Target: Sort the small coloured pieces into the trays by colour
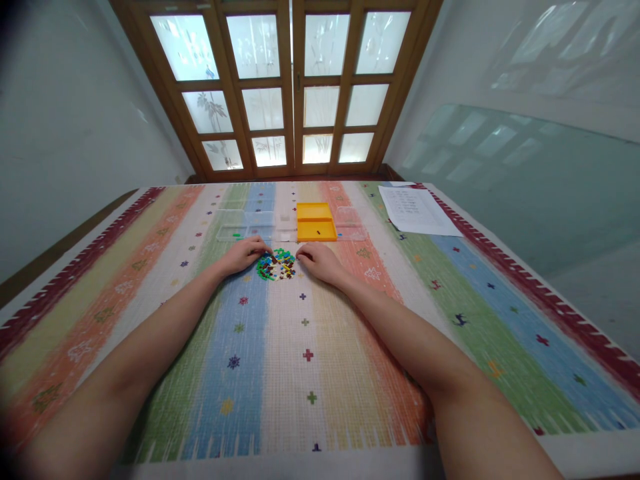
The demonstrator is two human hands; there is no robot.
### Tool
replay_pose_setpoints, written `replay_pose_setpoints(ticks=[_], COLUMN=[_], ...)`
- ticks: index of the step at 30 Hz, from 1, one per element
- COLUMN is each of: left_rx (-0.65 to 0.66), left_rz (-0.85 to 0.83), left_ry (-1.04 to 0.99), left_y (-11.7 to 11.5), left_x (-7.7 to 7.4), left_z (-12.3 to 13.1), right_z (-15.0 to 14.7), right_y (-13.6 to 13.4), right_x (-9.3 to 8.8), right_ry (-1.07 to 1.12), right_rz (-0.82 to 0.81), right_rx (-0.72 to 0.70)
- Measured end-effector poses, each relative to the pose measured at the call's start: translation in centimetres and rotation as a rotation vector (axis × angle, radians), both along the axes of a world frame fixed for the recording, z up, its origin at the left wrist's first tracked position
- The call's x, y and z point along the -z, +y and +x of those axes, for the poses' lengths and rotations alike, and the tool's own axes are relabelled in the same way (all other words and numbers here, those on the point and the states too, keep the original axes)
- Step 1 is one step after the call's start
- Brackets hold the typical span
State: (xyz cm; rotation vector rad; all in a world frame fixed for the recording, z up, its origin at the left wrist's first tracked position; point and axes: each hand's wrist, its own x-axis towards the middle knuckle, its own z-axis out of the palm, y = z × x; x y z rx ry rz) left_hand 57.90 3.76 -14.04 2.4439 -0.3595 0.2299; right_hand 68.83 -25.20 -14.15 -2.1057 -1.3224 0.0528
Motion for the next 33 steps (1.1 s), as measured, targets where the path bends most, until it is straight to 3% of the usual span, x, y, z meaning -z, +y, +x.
replay_pose_setpoints(ticks=[6,20,27,33], left_rx=[-0.013,-0.015,-0.376,-0.734], left_rz=[-0.097,-0.056,-0.085,0.076], left_ry=[0.084,0.066,-0.185,-0.242], left_y=[0.6,1.1,3.1,6.3], left_x=[-0.7,-0.5,0.4,1.2], left_z=[-0.4,-0.3,0.4,0.4], right_z=[0.0,0.4,0.5,0.4], right_y=[-0.1,0.0,-0.1,0.0], right_x=[-0.1,0.3,0.6,0.4], right_ry=[0.012,0.027,0.017,0.004], right_rz=[-0.001,0.005,0.029,0.029], right_rx=[-0.003,-0.012,-0.023,-0.021])
